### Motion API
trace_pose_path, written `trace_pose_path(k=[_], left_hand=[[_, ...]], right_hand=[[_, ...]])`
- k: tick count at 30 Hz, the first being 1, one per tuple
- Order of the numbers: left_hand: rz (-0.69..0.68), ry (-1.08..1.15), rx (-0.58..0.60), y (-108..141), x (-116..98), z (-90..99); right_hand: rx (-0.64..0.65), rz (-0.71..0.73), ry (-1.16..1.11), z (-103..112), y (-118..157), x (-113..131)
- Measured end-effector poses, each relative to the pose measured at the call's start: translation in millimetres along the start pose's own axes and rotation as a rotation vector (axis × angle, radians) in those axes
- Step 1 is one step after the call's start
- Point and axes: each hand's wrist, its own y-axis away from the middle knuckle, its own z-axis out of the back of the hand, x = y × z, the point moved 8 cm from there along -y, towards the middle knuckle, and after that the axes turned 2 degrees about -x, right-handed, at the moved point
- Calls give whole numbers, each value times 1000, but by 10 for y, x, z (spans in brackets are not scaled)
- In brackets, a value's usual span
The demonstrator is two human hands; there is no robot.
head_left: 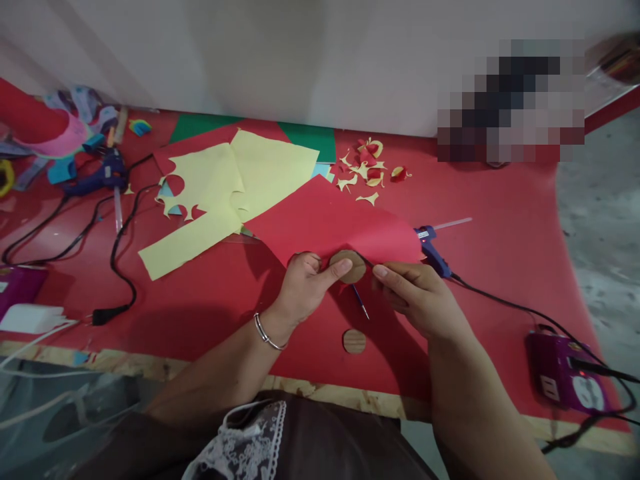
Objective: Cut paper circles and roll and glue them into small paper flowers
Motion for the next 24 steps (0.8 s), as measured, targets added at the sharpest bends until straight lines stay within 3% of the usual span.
trace_pose_path(k=[8,16,24], left_hand=[[-155,109,17,-33,-187,57],[-99,164,141,-25,-192,-14],[-40,178,165,-39,-122,-40]], right_hand=[[39,-12,-18,-10,14,11],[58,2,30,-2,16,59],[59,-23,18,9,21,25]])
